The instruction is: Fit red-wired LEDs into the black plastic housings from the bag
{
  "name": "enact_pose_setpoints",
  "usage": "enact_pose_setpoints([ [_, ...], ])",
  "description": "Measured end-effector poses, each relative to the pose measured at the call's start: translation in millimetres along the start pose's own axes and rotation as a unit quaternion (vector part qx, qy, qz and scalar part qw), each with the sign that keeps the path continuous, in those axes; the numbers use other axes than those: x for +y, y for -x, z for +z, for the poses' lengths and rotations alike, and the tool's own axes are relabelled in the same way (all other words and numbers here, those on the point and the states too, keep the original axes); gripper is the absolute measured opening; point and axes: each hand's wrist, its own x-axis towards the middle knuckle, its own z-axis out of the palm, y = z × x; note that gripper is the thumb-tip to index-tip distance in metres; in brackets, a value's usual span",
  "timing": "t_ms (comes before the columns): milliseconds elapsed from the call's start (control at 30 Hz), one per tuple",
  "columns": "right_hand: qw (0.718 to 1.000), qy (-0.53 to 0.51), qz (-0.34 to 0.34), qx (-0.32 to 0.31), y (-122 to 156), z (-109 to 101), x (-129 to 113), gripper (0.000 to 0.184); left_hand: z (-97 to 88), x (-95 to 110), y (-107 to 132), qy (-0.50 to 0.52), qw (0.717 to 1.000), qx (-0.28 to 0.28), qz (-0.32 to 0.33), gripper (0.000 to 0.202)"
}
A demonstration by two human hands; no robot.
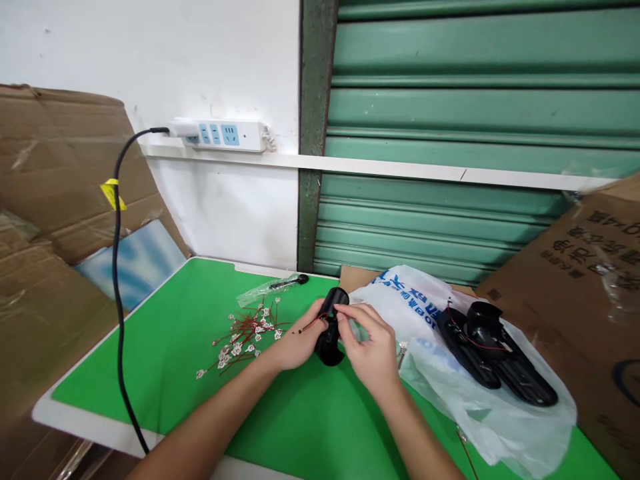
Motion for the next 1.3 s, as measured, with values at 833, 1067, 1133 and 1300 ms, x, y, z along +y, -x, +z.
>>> enact_pose_setpoints([
  [833, 0.977, 0.173, -0.094, -0.08, 5, -5, 5, 0.037, -0.7, -7, 3, -0.006, 0.999, -0.029, 0.041, 0.057],
  [1067, 0.976, 0.165, -0.109, -0.093, 3, -6, 4, 0.031, -0.3, -9, 2, -0.028, 0.998, -0.024, 0.054, 0.057],
  [1133, 0.977, 0.165, -0.105, -0.084, 4, -6, 5, 0.03, -1.0, -9, 3, -0.032, 0.998, -0.026, 0.057, 0.058],
  [1300, 0.979, 0.169, -0.095, -0.062, 7, -2, 5, 0.026, -2.0, -11, 3, -0.048, 0.996, -0.023, 0.067, 0.055],
])
